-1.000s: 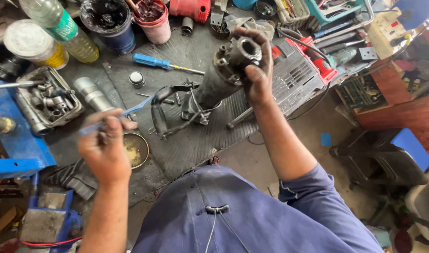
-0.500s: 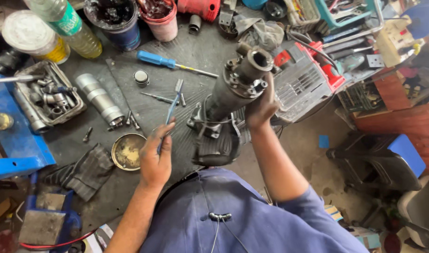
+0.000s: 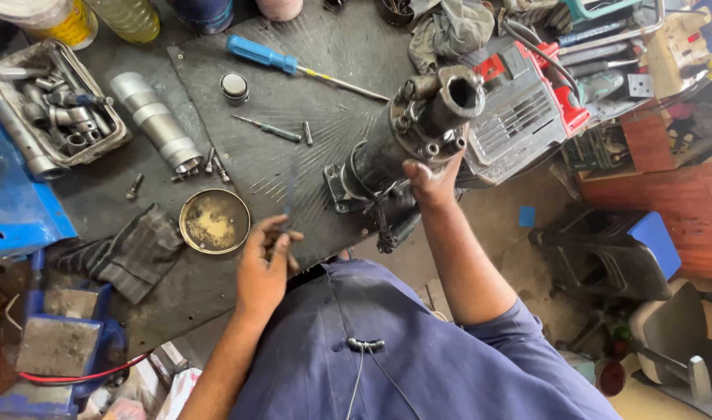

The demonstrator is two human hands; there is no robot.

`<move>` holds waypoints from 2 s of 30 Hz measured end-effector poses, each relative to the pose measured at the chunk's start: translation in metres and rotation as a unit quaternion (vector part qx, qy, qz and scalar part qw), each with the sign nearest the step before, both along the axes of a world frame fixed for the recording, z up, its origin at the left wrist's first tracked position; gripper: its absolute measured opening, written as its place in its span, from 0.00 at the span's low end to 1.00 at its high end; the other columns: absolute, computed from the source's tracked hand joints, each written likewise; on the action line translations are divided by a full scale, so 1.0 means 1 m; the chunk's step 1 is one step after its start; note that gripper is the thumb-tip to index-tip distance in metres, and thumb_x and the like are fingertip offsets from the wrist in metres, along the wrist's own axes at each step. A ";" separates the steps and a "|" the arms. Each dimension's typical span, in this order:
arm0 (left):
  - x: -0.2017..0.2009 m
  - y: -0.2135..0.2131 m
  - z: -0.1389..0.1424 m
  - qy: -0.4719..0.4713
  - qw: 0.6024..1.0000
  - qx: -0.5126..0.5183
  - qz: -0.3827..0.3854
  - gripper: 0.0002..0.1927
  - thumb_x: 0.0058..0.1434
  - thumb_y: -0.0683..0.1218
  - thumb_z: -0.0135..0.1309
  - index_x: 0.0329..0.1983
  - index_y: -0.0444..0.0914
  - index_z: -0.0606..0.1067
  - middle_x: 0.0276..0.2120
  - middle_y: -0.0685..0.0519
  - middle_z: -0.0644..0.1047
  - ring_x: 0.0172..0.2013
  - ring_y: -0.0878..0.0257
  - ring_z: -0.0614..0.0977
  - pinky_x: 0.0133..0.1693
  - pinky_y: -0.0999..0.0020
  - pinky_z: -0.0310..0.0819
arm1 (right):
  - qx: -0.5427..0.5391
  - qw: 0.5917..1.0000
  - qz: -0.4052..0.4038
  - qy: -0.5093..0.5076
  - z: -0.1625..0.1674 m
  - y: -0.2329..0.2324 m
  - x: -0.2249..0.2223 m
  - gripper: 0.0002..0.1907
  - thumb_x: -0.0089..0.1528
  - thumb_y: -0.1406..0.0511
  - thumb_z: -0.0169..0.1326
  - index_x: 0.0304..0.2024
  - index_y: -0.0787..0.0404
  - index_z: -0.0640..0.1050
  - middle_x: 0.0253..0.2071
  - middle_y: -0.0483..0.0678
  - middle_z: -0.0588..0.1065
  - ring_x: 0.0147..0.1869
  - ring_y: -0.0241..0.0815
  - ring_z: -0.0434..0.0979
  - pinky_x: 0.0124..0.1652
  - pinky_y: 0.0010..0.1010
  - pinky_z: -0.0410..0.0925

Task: The person uses a small brush to scrub a cylindrical metal component, repeatedly rotating it to clean different sections. The person then places the component on the workbench and continues scrubbing its exterior surfaces.

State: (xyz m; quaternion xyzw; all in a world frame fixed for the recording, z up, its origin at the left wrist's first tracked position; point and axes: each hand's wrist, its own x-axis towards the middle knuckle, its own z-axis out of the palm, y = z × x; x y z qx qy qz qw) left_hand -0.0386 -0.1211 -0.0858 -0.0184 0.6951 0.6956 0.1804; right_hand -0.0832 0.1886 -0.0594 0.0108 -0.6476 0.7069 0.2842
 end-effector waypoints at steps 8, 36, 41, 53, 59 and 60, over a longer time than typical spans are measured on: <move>-0.007 0.010 0.020 0.251 0.905 -0.327 -0.102 0.23 0.66 0.42 0.52 0.66 0.41 0.72 0.39 0.44 0.80 0.36 0.43 0.81 0.38 0.51 0.76 | 0.029 0.997 0.069 0.029 0.001 -0.019 0.014 0.62 0.52 0.48 0.75 0.75 0.62 0.52 0.70 0.54 0.65 0.73 0.50 0.69 0.70 0.43 0.65; -0.031 -0.009 0.011 0.194 0.903 -0.326 -0.201 0.25 0.66 0.43 0.51 0.67 0.44 0.70 0.40 0.41 0.81 0.33 0.39 0.82 0.34 0.47 0.77 | 0.143 0.962 -0.009 -0.230 0.021 -0.071 0.163 0.60 0.49 0.42 0.74 0.74 0.54 0.58 0.74 0.50 0.64 0.83 0.42 0.57 0.78 0.48 0.41; -0.032 -0.005 0.008 0.244 0.894 -0.331 -0.181 0.27 0.65 0.40 0.51 0.69 0.42 0.69 0.38 0.41 0.81 0.32 0.40 0.82 0.32 0.48 0.76 | 0.054 0.982 -0.016 -0.178 0.013 -0.066 0.143 0.58 0.45 0.48 0.73 0.74 0.49 0.61 0.74 0.52 0.64 0.82 0.48 0.58 0.79 0.49 0.47; -0.014 -0.025 -0.011 0.083 0.977 -0.181 -0.069 0.16 0.74 0.49 0.44 0.58 0.36 0.74 0.29 0.50 0.78 0.30 0.63 0.78 0.36 0.67 0.73 | -0.099 0.995 0.008 0.008 -0.007 -0.023 0.039 0.57 0.51 0.41 0.70 0.69 0.66 0.62 0.65 0.54 0.66 0.67 0.51 0.71 0.67 0.45 0.66; 0.005 -0.028 -0.020 0.032 0.981 0.190 0.009 0.22 0.73 0.59 0.50 0.50 0.40 0.57 0.47 0.49 0.70 0.32 0.68 0.69 0.33 0.70 0.66 | -0.322 0.940 0.107 0.046 0.050 -0.032 0.024 0.54 0.55 0.40 0.67 0.71 0.62 0.62 0.58 0.58 0.69 0.58 0.54 0.75 0.59 0.50 0.70; 0.005 -0.028 -0.018 0.043 0.976 0.213 0.008 0.24 0.72 0.59 0.52 0.51 0.40 0.57 0.49 0.48 0.69 0.36 0.67 0.71 0.39 0.68 0.69 | -0.352 0.922 0.150 0.065 0.060 -0.032 0.023 0.54 0.55 0.38 0.66 0.73 0.56 0.61 0.57 0.56 0.69 0.57 0.51 0.74 0.60 0.47 0.68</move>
